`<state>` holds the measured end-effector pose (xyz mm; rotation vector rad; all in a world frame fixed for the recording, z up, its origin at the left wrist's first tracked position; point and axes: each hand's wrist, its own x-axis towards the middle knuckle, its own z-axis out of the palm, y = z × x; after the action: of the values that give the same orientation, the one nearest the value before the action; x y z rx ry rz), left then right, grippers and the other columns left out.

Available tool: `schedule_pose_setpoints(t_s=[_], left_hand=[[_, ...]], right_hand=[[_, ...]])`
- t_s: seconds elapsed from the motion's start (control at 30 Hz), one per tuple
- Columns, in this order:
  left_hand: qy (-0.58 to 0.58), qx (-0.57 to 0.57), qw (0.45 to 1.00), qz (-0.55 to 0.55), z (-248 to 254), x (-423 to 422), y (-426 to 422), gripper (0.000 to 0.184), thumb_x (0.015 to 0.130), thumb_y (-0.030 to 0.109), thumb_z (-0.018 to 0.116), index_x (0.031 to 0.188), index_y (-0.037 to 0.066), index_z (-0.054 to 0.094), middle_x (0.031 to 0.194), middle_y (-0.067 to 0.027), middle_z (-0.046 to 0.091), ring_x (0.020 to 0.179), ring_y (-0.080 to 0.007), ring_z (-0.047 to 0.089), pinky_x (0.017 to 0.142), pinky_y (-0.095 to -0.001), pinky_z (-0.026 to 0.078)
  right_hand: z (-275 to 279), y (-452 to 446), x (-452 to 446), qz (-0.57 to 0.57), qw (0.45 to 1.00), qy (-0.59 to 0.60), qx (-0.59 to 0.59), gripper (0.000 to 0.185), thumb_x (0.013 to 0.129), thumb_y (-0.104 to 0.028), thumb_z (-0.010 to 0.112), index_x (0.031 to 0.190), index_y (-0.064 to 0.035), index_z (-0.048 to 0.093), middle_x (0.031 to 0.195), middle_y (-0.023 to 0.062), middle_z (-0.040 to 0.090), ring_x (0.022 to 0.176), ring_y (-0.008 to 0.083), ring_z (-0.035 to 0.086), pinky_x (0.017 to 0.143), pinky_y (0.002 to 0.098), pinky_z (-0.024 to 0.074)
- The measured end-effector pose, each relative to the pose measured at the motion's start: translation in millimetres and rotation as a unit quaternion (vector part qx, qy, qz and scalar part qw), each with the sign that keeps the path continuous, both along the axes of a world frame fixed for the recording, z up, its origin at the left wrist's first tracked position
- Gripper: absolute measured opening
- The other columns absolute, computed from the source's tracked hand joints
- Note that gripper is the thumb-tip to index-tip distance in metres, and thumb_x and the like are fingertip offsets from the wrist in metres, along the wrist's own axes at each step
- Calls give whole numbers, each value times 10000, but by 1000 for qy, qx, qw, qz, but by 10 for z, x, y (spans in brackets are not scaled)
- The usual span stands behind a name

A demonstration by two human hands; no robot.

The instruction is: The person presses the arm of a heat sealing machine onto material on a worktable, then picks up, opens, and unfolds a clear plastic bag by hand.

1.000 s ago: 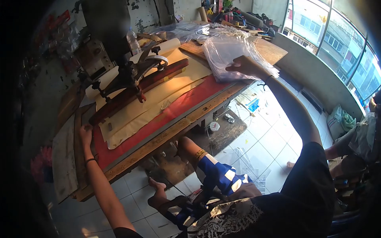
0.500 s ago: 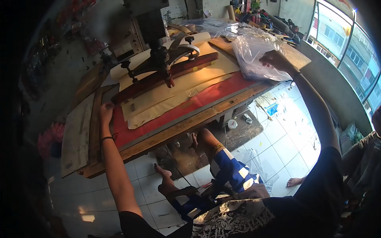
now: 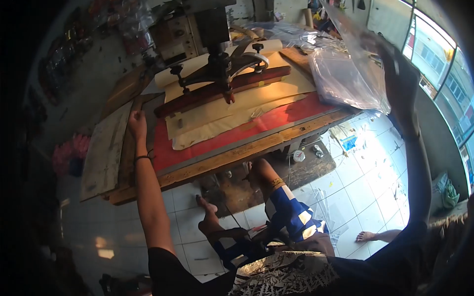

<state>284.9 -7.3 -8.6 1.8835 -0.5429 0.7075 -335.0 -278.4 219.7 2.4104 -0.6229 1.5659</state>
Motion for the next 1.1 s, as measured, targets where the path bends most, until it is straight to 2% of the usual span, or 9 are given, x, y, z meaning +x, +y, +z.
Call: schedule_pose_setpoints(t_s=[0.1, 0.27, 0.37, 0.43, 0.53, 0.6, 0.83, 0.97, 1.1], left_hand=[[1, -95, 995, -9, 320, -375, 12, 325, 883, 325, 567, 773, 21, 600, 682, -99, 587, 671, -239, 601, 639, -378, 457], [220, -139, 913, -313, 708, -2545, 351, 485, 988, 447, 464, 644, 105, 456, 497, 35, 369, 433, -62, 358, 427, -226, 286], [260, -275, 900, -217, 137, -3897, 502, 137, 969, 215, 516, 914, 95, 479, 719, 5, 460, 528, -56, 391, 487, -217, 314], [304, -440, 835, -132, -469, -4439, 527, 226, 948, 324, 538, 983, 110, 472, 862, 9, 467, 686, -82, 445, 550, -233, 319], [445, -469, 701, -299, -636, -4847, 608, 465, 916, 351, 591, 1272, 72, 485, 1161, -75, 593, 964, -217, 616, 768, -335, 505], [473, -403, 718, -314, -685, -4770, 705, 526, 904, 332, 614, 1318, 46, 460, 1187, -122, 602, 1018, -266, 622, 832, -381, 517], [496, -263, 750, -350, -847, -4550, 881, 328, 949, 110, 554, 1231, -41, 482, 1089, -224, 644, 879, -313, 685, 771, -387, 571], [524, -216, 752, -337, -799, -4601, 878, 434, 921, 166, 611, 1299, 22, 454, 1123, -165, 632, 944, -246, 651, 824, -352, 528], [339, -184, 905, -179, -844, -4461, 732, 503, 863, 126, 672, 1306, 56, 443, 1210, -105, 550, 1143, -191, 516, 963, -328, 393]], right_hand=[[-522, 647, 129, 292, 940, 139, -107, 195, 800, -116, 700, 989, -70, 692, 1071, 82, 698, 972, 218, 679, 987, 488, 442], [-1880, 1198, 327, 402, 870, 287, -15, 329, 794, -175, 666, 1122, -200, 682, 1178, -5, 660, 1065, 147, 626, 1067, 475, 394], [-2163, 1372, 470, 450, 845, 288, 19, 359, 785, -217, 663, 1145, -211, 668, 1228, -7, 628, 1123, 166, 591, 1076, 478, 374], [-2189, 1525, 558, 467, 831, 299, 35, 364, 797, -269, 670, 1156, -208, 660, 1266, -6, 603, 1162, 185, 564, 1076, 479, 367], [-2210, 1757, 616, 550, 750, 327, 167, 409, 822, -382, 661, 1189, -202, 639, 1297, 1, 578, 1212, 214, 518, 1072, 478, 363], [-2118, 1840, 606, 605, 704, 318, 191, 501, 824, -496, 643, 1226, -199, 611, 1316, 48, 556, 1225, 264, 501, 1066, 476, 352], [-1830, 903, 1537, 325, 925, 197, 24, 520, 852, -389, 637, 1299, -138, 547, 1395, 163, 468, 1284, 339, 438, 1087, 527, 290], [-2233, 257, 1902, 271, 932, 218, 106, 623, 852, -398, 645, 1323, -23, 485, 1375, 238, 456, 1275, 383, 431, 1079, 496, 300], [-2227, 255, 1874, 292, 924, 134, 206, 639, 846, -383, 663, 1288, 36, 472, 1317, 265, 481, 1221, 397, 467, 1022, 472, 362]])
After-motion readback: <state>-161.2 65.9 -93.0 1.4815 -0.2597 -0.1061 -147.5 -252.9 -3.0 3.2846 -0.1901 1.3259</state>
